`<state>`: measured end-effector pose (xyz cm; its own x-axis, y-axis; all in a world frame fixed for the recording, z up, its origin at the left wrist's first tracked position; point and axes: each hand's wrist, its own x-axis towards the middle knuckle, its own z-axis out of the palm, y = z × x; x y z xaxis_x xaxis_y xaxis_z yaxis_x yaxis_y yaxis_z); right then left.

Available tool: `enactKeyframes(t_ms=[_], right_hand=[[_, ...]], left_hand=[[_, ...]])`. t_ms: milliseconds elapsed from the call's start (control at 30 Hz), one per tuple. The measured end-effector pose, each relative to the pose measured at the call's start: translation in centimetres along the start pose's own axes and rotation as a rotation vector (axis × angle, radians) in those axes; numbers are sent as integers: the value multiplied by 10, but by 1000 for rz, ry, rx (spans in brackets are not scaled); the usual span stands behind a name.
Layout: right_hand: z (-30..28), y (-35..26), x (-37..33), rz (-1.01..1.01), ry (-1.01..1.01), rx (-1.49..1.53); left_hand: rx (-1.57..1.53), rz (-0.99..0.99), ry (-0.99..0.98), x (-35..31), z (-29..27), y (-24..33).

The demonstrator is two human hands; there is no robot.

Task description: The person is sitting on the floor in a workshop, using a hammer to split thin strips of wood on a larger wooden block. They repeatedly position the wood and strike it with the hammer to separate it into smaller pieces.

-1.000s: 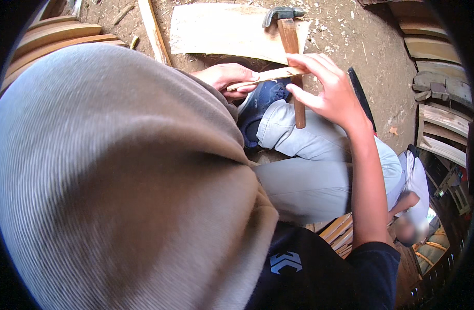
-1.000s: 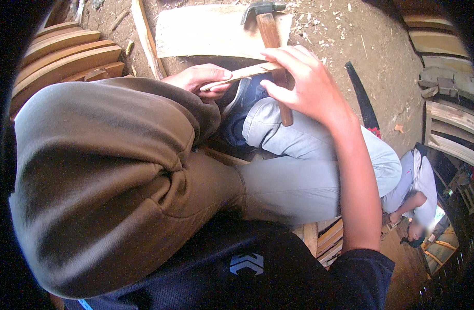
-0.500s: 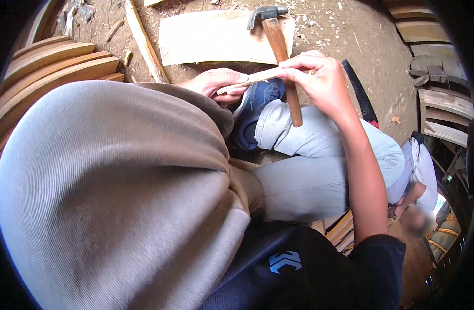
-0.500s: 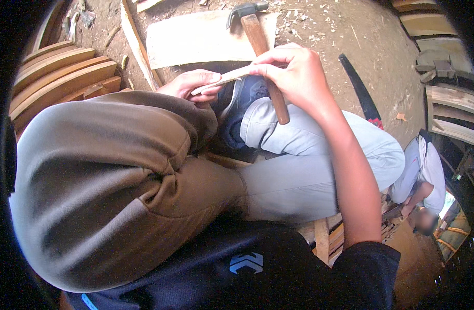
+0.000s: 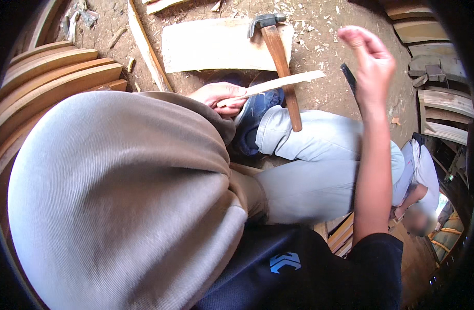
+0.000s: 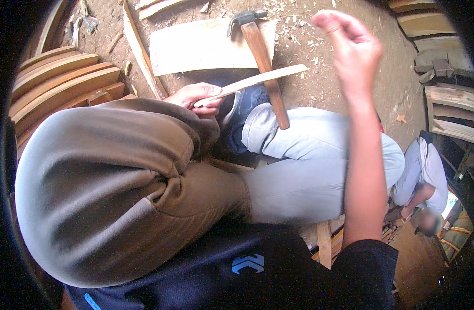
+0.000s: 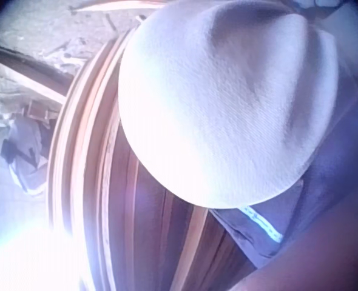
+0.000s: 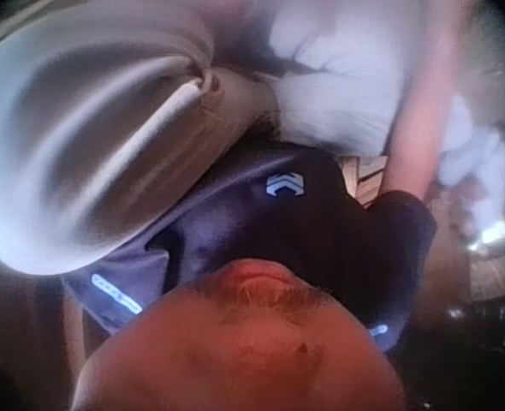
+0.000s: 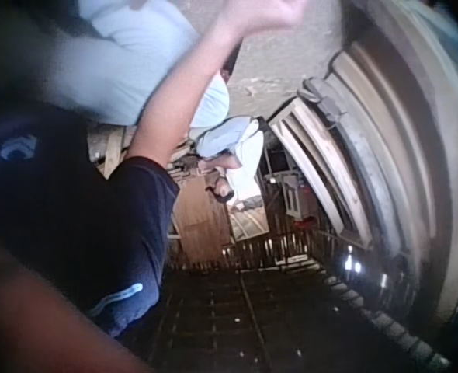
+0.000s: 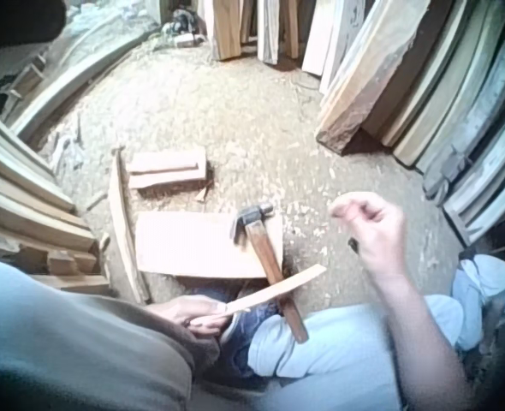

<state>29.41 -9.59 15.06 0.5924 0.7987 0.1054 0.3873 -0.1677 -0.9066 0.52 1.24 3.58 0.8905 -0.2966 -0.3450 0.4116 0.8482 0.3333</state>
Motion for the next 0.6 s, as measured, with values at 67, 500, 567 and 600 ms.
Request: enactKeyframes(t_ms=[67, 500, 567, 600], right_hand=[[-16, -13, 18, -23, 76, -100], [3, -21, -24, -329, -572, -527], [14, -18, -36, -381, -680, -504], [17, -16, -39, -372, -679, -509]], left_hand=[[-9, -14, 8, -4, -8, 0], [90, 32, 30, -1, 7, 8], [101, 38, 44, 0, 7, 9], [100, 31, 36, 0, 6, 8]])
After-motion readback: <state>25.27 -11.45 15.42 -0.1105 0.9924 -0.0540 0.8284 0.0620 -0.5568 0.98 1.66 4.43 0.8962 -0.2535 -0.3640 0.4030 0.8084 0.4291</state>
